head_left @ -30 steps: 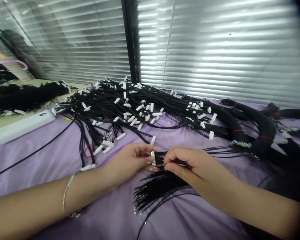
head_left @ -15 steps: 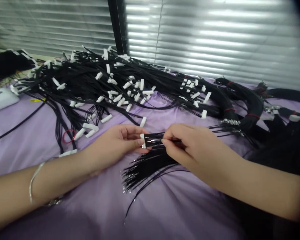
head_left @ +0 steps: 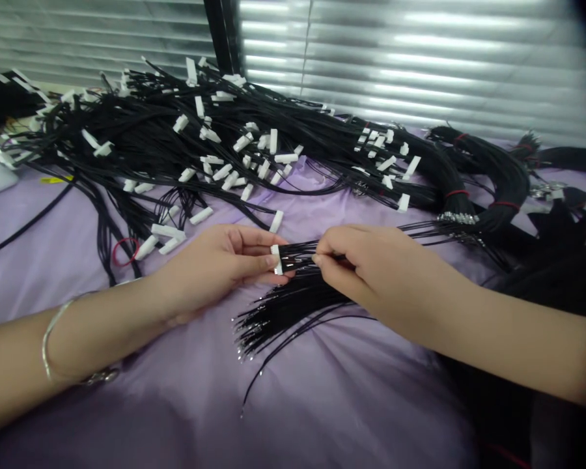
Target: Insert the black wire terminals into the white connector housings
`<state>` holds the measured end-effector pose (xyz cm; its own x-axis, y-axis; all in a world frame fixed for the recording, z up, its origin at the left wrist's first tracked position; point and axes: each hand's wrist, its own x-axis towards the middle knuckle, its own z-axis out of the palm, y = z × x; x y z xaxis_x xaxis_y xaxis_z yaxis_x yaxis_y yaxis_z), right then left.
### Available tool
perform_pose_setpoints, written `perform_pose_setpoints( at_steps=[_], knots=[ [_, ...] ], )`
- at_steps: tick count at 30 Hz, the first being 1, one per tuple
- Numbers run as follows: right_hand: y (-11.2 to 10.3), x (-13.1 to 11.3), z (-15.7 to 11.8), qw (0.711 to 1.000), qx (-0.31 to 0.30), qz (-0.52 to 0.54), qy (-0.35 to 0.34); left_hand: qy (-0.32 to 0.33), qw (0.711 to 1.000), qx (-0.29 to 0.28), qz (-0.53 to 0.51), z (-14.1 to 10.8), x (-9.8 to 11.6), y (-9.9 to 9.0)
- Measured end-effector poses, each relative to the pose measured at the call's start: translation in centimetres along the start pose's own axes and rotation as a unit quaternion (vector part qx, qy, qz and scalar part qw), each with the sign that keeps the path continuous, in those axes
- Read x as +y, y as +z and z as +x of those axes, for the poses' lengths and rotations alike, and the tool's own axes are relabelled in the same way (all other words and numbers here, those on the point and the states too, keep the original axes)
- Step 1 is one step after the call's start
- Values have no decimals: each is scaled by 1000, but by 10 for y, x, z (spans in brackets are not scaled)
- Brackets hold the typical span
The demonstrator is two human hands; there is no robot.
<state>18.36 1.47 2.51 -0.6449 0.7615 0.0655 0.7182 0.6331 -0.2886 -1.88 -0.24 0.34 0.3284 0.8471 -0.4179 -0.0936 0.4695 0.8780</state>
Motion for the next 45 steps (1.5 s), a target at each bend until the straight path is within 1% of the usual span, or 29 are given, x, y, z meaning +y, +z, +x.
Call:
perform_pose_setpoints(
  at_steps=[4,7,9,14,19,24,29,32,36,39,41,45],
  knots=[
    [2,2,-1,1000,0,-9,-30,-4,1000,3,-6,1,0,0],
    [2,2,0,1000,-9,-7,-15,-3,1000,6,0,1,0,-1],
    [2,1,0,1000,-12,-9,-4,-4,1000,19,17,1,0,-1],
    [4,1,1,999,6,-21,-25,-10,997,43,61,-1,0,-1],
    [5,-2,1,999,12,-36,-28,-6,997,30,70,0,-1,-2],
    [9,-6,0,998,23,-43,-32,-1,997,33,74,0,-1,-2],
    [15,-5,0,997,55,-14,-53,-8,998,26,65,-1,0,-2],
    [15,-5,1,997,56,18,-56,-7,998,34,61,0,0,-2],
    [12,-7,3,997,32,59,-26,-1,997,36,65,1,0,-2],
    [11,-8,4,997,33,68,2,5,997,17,73,1,0,-2],
    [12,-8,5,997,41,70,1,11,997,4,78,1,1,-2],
    [16,-5,7,994,64,84,-23,15,997,5,71,1,0,-2]
  ],
)
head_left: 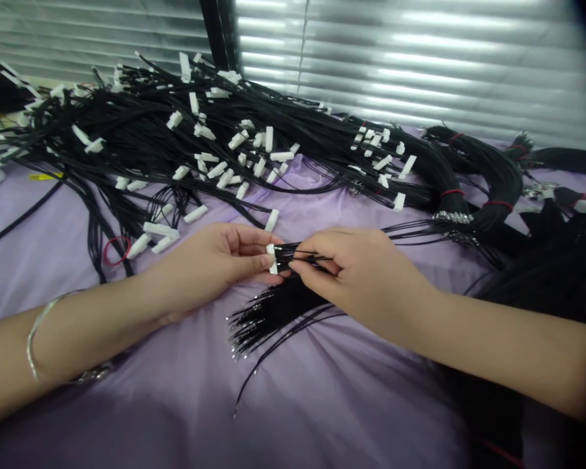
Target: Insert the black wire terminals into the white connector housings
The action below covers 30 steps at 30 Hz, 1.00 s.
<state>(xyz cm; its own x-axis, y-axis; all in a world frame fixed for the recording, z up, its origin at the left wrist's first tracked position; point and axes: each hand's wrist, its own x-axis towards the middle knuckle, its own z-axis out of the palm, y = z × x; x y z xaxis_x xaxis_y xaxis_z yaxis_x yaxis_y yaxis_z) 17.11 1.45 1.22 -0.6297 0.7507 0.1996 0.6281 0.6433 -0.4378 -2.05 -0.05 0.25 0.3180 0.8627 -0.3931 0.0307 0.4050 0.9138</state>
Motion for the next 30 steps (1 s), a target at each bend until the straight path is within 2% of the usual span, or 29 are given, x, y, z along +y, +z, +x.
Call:
perform_pose_setpoints(
  at_steps=[11,23,30],
  knots=[
    [0,1,1,998,1,48,42,-1,1000,6,-21,-1,-1,1],
    [5,2,5,999,-20,42,0,-8,1000,14,-11,0,0,4],
    [5,1,6,998,-29,46,24,3,1000,8,-7,-3,-2,4]
  ],
)
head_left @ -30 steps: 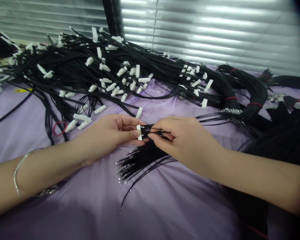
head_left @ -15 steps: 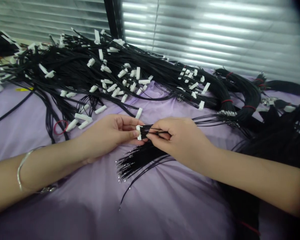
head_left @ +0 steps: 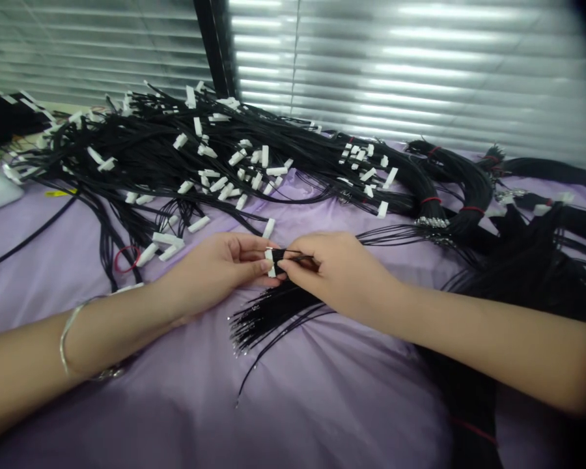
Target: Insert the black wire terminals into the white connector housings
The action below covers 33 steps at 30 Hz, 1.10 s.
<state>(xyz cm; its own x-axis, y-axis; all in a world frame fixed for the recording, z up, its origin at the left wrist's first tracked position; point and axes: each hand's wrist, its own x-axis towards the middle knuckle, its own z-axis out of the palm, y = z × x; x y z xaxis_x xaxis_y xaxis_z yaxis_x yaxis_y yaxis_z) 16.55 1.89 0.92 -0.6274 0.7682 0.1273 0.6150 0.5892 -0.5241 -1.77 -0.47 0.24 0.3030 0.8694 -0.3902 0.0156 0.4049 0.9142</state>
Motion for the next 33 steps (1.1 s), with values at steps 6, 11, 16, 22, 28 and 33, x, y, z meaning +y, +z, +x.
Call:
perform_pose_setpoints(
  at_steps=[6,11,16,22,28,33],
  knots=[
    [1,2,1,999,-13,6,-35,8,1000,16,8,1,-1,2],
    [5,5,2,997,-2,3,-72,23,999,25,-2,3,-4,3],
    [7,6,1,996,0,-11,-89,29,1000,1,-5,2,-3,3],
    [-20,2,-6,976,101,-71,-177,7,999,32,-32,1,-1,2],
    [-23,-5,-10,969,110,-114,-191,8,999,16,-32,3,-2,0],
    [-13,4,1,986,71,-62,-141,24,999,21,-13,2,-2,0]
  ],
)
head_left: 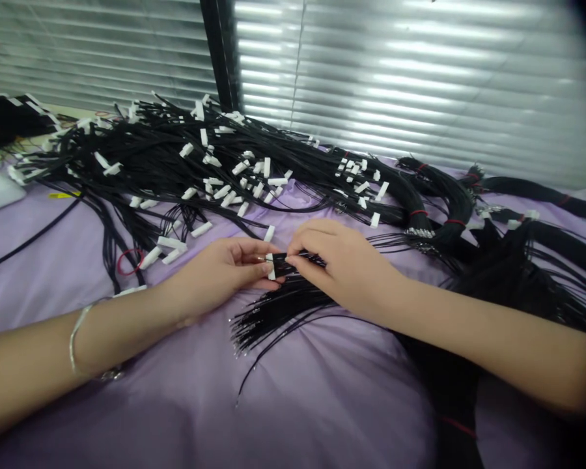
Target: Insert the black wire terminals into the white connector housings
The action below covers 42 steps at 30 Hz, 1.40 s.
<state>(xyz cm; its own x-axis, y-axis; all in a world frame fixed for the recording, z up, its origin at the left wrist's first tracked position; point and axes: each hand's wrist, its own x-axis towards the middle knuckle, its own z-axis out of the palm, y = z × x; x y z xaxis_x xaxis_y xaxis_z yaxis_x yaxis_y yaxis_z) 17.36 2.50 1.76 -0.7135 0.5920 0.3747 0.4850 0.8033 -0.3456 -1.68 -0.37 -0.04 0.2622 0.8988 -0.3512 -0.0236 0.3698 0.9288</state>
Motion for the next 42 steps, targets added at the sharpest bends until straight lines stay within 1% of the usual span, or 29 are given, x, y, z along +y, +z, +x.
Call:
perform_pose_setpoints(
  at_steps=[1,4,10,13,15,20,22,24,28,30,34,37,40,42],
  knots=[
    [1,1,1,1000,-5,10,4,-1,1000,2,6,0,0,0],
    [1,2,2,1000,5,8,2,-5,1000,7,19,-1,1,1],
    [3,2,-1,995,27,-60,-70,-13,999,0,31,0,1,0],
    [2,4,-3,993,-10,-87,-84,-13,999,3,39,0,1,1],
    [1,4,-4,993,-39,-83,-67,-13,999,12,42,-1,1,1],
    [1,4,-4,997,-61,-43,18,-5,999,1,36,-1,0,1],
    [3,6,-1,996,-83,-31,32,-6,999,1,37,-1,0,1],
    [5,10,2,994,-103,5,46,-5,999,2,46,-1,0,1],
    [11,14,4,978,-98,129,129,-1,998,6,59,-1,-1,0],
    [14,14,3,975,-79,150,146,1,998,5,56,-1,-2,-1],
    [17,9,0,985,-38,129,111,8,999,0,54,-1,-2,-1],
    [17,5,0,990,-23,115,81,7,998,3,63,-2,-1,0],
    [18,2,1,996,-12,79,51,16,998,-6,57,-1,-1,1],
    [18,2,2,998,3,47,27,22,999,-3,40,0,-2,1]
  ],
)
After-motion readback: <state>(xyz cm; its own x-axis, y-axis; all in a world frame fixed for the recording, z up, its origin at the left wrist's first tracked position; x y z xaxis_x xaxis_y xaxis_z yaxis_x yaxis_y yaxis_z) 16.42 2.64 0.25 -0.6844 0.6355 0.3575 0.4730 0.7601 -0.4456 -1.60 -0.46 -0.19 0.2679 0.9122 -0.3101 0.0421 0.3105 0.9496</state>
